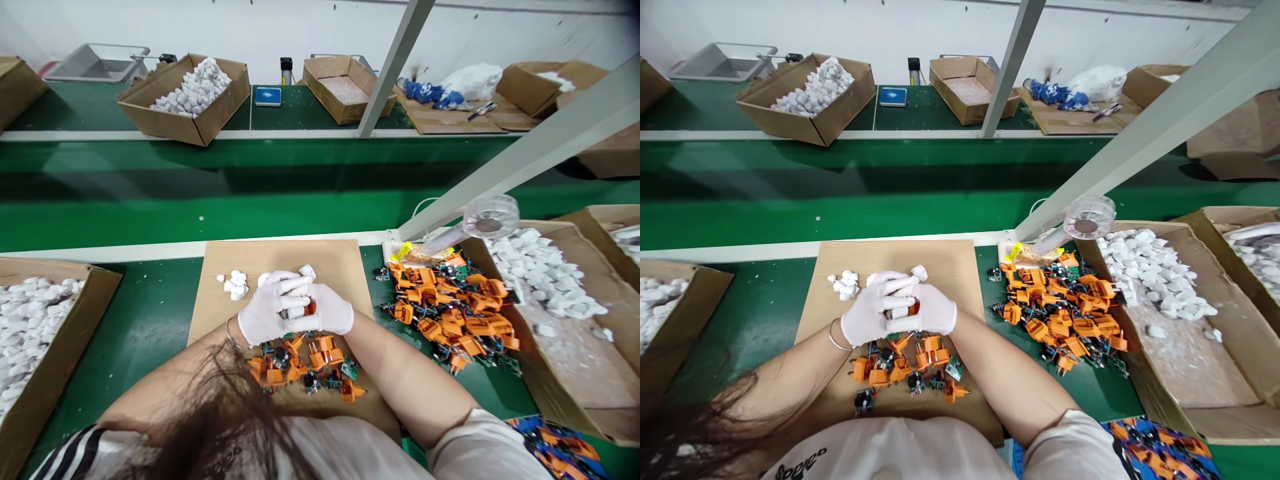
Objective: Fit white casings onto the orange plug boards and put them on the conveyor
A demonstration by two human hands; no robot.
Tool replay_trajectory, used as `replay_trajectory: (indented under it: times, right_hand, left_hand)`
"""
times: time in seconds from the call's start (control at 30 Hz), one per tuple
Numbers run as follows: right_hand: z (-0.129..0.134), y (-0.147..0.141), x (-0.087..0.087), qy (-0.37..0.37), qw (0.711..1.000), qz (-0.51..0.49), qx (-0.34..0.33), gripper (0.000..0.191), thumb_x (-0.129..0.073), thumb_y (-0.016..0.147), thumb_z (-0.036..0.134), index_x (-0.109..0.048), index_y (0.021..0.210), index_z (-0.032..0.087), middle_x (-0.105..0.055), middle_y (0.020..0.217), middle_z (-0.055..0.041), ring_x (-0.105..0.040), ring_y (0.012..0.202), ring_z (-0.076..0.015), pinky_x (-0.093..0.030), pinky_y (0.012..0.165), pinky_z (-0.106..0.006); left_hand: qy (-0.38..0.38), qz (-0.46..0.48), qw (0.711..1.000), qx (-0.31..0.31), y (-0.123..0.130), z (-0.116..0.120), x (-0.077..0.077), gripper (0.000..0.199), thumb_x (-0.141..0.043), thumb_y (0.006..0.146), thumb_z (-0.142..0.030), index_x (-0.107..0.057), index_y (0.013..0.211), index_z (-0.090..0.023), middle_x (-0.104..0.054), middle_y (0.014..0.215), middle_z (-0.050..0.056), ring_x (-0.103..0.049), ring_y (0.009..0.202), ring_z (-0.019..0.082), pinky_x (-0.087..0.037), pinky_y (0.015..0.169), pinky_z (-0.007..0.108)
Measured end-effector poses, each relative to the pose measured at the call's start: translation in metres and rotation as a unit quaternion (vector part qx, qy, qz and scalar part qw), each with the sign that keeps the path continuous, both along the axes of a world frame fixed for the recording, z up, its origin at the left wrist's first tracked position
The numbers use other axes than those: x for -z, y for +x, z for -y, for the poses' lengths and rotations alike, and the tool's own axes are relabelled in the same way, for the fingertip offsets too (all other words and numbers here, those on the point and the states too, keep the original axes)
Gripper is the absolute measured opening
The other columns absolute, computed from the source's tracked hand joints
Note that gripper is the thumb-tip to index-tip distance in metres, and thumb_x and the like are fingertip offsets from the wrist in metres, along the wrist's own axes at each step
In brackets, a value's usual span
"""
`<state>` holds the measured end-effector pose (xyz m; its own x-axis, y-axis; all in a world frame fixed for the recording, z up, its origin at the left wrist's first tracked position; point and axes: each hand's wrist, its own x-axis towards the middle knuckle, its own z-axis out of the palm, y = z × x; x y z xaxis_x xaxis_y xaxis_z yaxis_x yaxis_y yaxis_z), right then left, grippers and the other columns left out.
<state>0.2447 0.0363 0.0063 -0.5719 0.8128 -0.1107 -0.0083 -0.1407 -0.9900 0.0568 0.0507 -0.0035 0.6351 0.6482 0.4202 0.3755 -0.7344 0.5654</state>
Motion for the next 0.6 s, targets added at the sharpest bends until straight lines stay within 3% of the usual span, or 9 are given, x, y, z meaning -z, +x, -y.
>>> replay_trajectory:
  times: [0.2, 0.4, 0.53, 0.6]
  right_hand:
    - [0.0083, -0.0044, -0.0046, -0.003, 0.998, 0.059, 0.032, 0.024, -0.077, 0.073, 0.035, -0.060, 0.062, 0.024, -0.054, 0.059, 0.0035, -0.050, 0.060, -0.0169, -0.050, 0.067, -0.040]
    - [0.0062, -0.0044, -0.0052, 0.001, 0.998, 0.051, 0.032, 0.026, -0.079, 0.071, 0.031, -0.056, 0.061, 0.026, -0.050, 0.060, 0.0029, -0.045, 0.060, -0.0167, -0.048, 0.062, -0.038]
    - [0.0058, -0.0053, -0.0049, -0.014, 0.999, 0.019, 0.038, 0.023, -0.080, 0.073, 0.030, -0.059, 0.065, 0.026, -0.052, 0.063, 0.0029, -0.049, 0.064, -0.0175, -0.049, 0.065, -0.038]
    - [0.0060, -0.0040, -0.0026, -0.030, 0.999, -0.006, 0.042, 0.019, -0.082, 0.073, 0.032, -0.065, 0.072, 0.026, -0.055, 0.066, 0.0032, -0.053, 0.068, -0.0180, -0.050, 0.070, -0.037]
  left_hand:
    - [0.012, -0.035, 0.999, -0.023, 0.0032, 0.0050, 0.0034, 0.026, -0.076, 0.076, -0.033, -0.083, 0.100, -0.038, -0.080, 0.127, 0.005, -0.075, 0.110, 0.035, -0.067, 0.093, 0.049]
    - [0.001, -0.013, 0.999, -0.031, 0.0028, 0.0030, 0.0017, 0.055, -0.074, 0.079, -0.031, -0.072, 0.134, -0.034, -0.080, 0.123, 0.011, -0.077, 0.102, 0.033, -0.068, 0.083, 0.048]
    - [0.018, 0.024, 1.000, -0.009, 0.0034, 0.0025, 0.0020, 0.028, -0.073, 0.081, -0.030, -0.077, 0.108, -0.038, -0.079, 0.130, 0.006, -0.076, 0.108, 0.031, -0.065, 0.090, 0.050]
    - [0.013, 0.054, 0.998, -0.029, 0.0031, 0.0044, 0.0000, 0.019, -0.072, 0.084, -0.028, -0.075, 0.101, -0.036, -0.077, 0.134, 0.006, -0.076, 0.112, 0.030, -0.064, 0.094, 0.050]
